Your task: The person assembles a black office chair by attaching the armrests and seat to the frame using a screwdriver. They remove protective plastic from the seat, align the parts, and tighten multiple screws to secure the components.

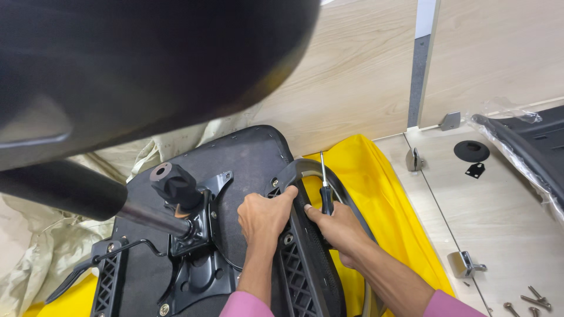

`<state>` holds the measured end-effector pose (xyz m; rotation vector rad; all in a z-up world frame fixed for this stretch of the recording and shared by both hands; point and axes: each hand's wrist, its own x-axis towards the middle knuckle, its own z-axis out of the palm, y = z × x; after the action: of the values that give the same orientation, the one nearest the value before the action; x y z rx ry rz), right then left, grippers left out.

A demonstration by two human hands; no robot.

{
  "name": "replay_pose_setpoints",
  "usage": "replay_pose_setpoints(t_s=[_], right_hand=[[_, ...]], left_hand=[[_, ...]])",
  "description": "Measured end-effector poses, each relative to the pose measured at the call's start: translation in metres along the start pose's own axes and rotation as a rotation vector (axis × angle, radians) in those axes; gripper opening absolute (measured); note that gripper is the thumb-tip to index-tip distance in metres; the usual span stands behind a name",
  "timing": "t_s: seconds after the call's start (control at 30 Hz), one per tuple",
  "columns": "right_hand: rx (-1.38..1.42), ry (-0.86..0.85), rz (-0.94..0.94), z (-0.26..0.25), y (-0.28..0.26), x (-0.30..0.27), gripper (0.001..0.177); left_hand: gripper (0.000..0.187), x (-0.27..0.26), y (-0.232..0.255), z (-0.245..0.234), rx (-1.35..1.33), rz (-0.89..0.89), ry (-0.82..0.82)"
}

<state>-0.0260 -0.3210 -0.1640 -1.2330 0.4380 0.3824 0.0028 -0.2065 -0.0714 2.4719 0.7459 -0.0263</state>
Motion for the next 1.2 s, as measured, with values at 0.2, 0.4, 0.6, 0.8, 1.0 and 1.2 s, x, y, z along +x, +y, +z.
replay_pose_setpoints(t_s=[0.2, 0.4, 0.6, 0.8, 1.0, 1.2], right_hand=[[0.092, 0.024, 0.101, 0.005, 0.003, -0.014, 0.044], [0.112, 0.075, 0.045, 0.014, -0.016, -0.024, 0.046], [0.118, 0.042, -0.124, 0.038, -0.044, -0.037, 0.046], [0.020, 0.006, -0.136, 0.063, -0.048, -0.035, 0.036], [0.013, 0.041, -0.057, 0.060, -0.024, -0.018, 0.033], [-0.048, 0.013, -0.058, 0.055, -0.021, -0.009, 0.033]], left_hand=[[0.069, 0.009, -0.003, -0.001, -0.048, 0.048, 0.050], [0.061, 0.005, 0.001, -0.004, -0.036, 0.213, 0.149], [0.062, 0.021, 0.006, -0.046, -0.048, 0.273, 0.193], [0.060, 0.037, -0.003, -0.059, -0.082, 0.250, 0.182], [0.062, 0.042, -0.011, -0.035, -0.019, 0.257, 0.133], [0.061, 0.048, -0.012, -0.034, -0.015, 0.258, 0.110]])
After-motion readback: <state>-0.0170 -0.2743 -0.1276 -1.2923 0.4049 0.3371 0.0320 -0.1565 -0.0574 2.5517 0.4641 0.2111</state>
